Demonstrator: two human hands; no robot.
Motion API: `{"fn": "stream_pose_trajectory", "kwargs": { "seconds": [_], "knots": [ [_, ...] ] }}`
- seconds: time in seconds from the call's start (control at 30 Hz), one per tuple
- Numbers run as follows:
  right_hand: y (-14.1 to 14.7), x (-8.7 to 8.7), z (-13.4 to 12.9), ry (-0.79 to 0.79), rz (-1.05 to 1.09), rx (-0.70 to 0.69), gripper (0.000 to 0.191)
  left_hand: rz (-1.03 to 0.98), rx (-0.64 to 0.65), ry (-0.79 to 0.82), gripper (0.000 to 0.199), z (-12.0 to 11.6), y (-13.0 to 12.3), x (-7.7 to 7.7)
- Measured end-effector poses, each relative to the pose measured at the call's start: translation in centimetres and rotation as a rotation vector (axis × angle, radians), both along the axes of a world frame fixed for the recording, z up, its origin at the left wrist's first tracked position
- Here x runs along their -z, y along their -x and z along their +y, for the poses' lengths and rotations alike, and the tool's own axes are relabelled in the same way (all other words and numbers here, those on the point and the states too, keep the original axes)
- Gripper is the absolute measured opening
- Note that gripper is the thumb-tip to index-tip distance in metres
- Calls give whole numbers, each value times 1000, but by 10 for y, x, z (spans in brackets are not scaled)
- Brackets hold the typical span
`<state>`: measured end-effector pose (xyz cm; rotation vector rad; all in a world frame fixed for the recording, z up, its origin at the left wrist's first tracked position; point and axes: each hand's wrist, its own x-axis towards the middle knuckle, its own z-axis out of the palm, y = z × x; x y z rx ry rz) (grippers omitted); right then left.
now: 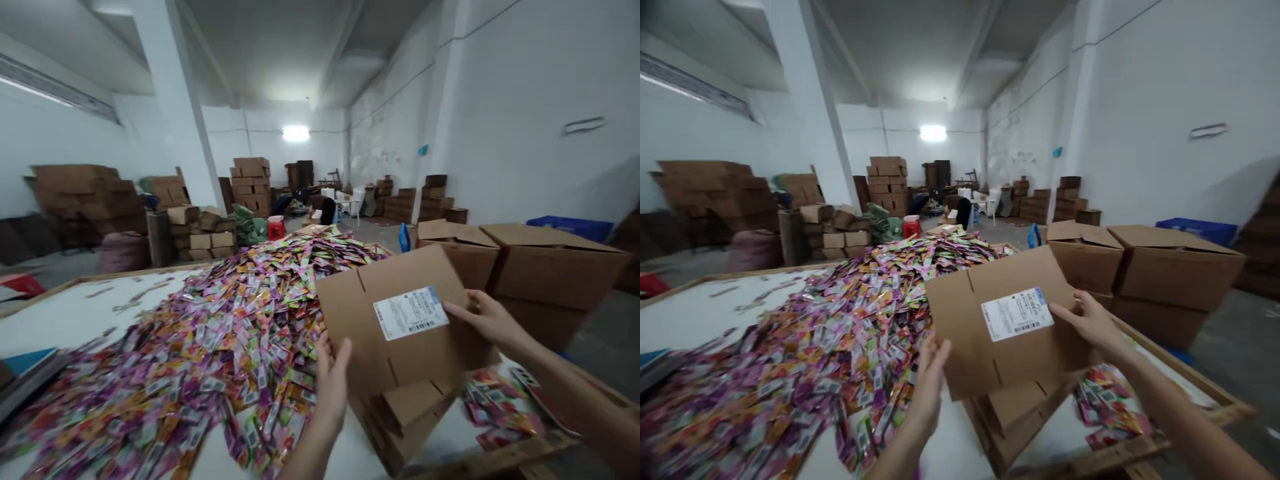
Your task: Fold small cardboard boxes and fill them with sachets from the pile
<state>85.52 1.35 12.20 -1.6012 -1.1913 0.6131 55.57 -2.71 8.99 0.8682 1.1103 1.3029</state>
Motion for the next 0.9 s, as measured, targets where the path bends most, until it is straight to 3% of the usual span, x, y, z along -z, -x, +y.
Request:
{"fn": "stream_pose_trajectory", "kwargs": {
  "seconds": [0.07, 0.1, 0.13, 0.2, 0.27, 0.37, 0.4, 0.47, 0.53, 0.67, 0.8, 0.9],
  "knots": [
    [25, -13, -31, -15, 62, -257, 58, -56, -166, -76, 94, -9, 39, -23],
    [41, -12, -48, -32, 36, -345, 52, -58, -270, -113, 89, -15, 61, -33],
    [60, -4, -64, -63, 1, -391, 46, -62, -381, -149, 83, -22, 83, -41],
    [106, 34, -88, -134, -35, -403, 42, -72, -608, -183, 74, -37, 124, -48],
    [157, 91, -101, -193, 16, -393, 46, -53, -795, -131, 67, -49, 159, -39],
    [230, 172, -103, -132, 90, -448, 45, -19, -946, -9, 71, -62, 199, -10],
    [249, 190, -102, -100, 104, -469, 47, 10, -963, 30, 72, -65, 209, 1],
    [277, 207, -99, -49, 162, -512, 53, 105, -971, 86, 67, -69, 223, 20],
    [291, 202, -95, -34, 275, -524, 63, 237, -935, 111, 57, -71, 231, 36],
    [288, 160, -80, 49, 550, -470, 73, 352, -863, 39, 53, -72, 232, 56],
    [272, 119, -57, 335, 735, -468, 79, 344, -741, 12, 50, -79, 216, 49],
    [263, 102, -38, 386, 789, -520, 71, 233, -679, 43, 52, -86, 198, 34]
  ]
}}
